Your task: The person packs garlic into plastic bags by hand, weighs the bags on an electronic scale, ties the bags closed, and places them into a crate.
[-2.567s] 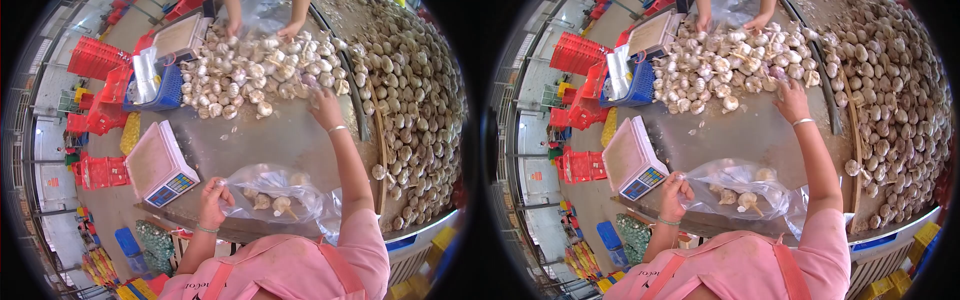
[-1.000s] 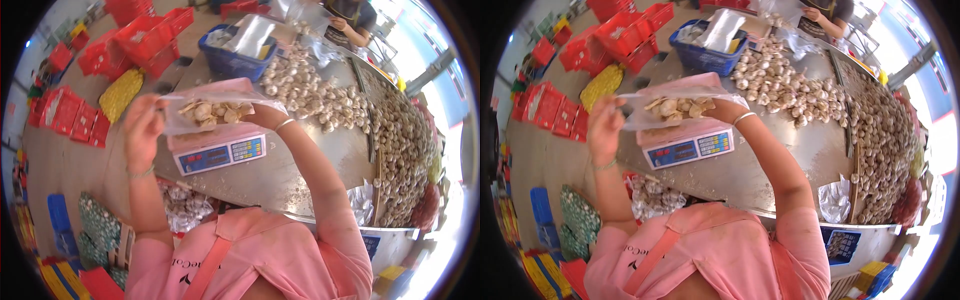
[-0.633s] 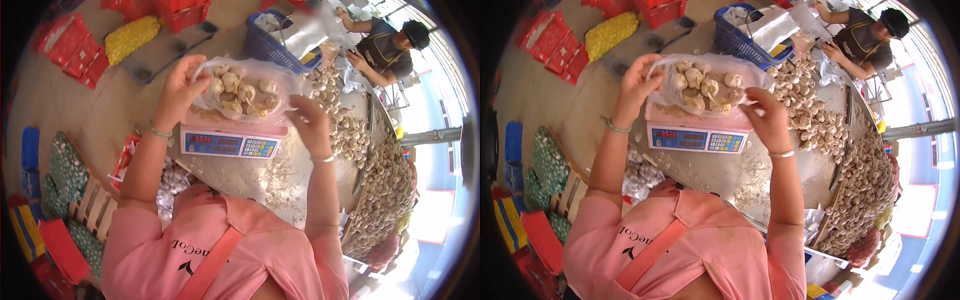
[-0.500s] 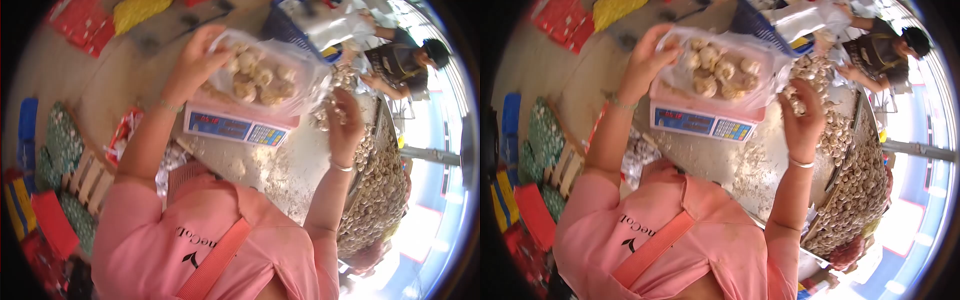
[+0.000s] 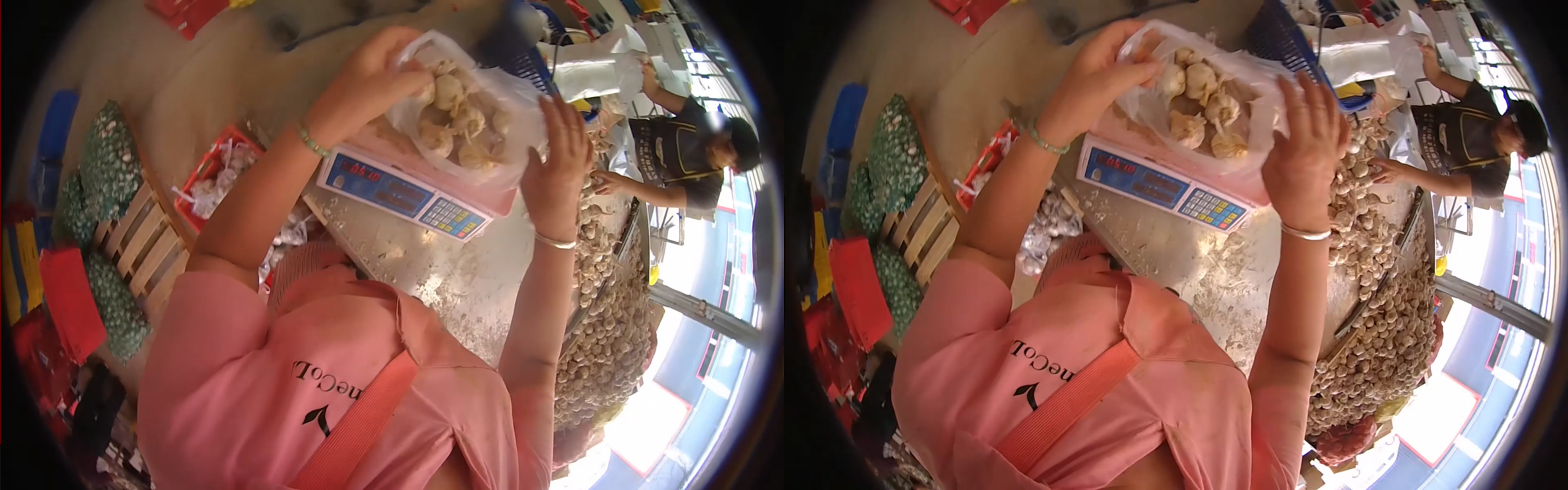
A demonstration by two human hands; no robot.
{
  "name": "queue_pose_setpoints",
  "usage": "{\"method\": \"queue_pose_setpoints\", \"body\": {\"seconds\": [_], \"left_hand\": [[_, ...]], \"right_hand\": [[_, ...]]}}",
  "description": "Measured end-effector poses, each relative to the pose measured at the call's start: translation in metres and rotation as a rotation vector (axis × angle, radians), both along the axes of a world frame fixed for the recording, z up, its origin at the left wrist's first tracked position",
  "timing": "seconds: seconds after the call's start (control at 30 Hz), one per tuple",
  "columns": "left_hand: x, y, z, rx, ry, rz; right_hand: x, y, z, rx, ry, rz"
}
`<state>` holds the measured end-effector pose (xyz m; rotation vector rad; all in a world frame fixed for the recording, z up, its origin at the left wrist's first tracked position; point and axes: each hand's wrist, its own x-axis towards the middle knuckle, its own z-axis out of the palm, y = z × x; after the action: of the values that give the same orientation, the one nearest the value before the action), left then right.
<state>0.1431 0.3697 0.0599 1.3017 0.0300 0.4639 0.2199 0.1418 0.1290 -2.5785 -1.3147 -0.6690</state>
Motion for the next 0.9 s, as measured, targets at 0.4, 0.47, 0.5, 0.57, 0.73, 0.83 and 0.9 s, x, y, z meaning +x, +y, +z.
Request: {"method": "queue_pose_setpoints", "body": {"seconds": [0.4,0.47,0.5,0.57,0.73,0.83,0.9], "left_hand": [[-0.024,-0.032,0.043,-0.211,0.075,-0.030],[-0.021,-0.037,0.070,-0.148,-0.008,-0.032],[-0.024,-0.049,0.090,-0.153,-0.076,-0.074],[-0.034,-0.076,0.130,-0.143,-0.210,-0.199],[-0.055,-0.141,0.156,-0.303,-0.257,-0.583],[-0.059,-0.190,0.122,-0.425,0.064,-0.605],[-0.063,-0.231,0.079,-0.464,0.232,-0.723]], "right_hand": [[0.036,-0.090,-0.044,0.000,0.168,-0.169],[0.029,-0.119,-0.022,0.500,0.259,-0.239],[0.016,-0.135,0.005,0.677,0.279,-0.290],[-0.010,-0.164,0.041,0.827,0.126,-0.354],[-0.067,-0.266,0.055,1.287,0.420,-0.336],[-0.105,-0.322,0.032,1.230,0.604,-0.414],[-0.131,-0.346,0.008,1.347,0.815,-0.394]]}}
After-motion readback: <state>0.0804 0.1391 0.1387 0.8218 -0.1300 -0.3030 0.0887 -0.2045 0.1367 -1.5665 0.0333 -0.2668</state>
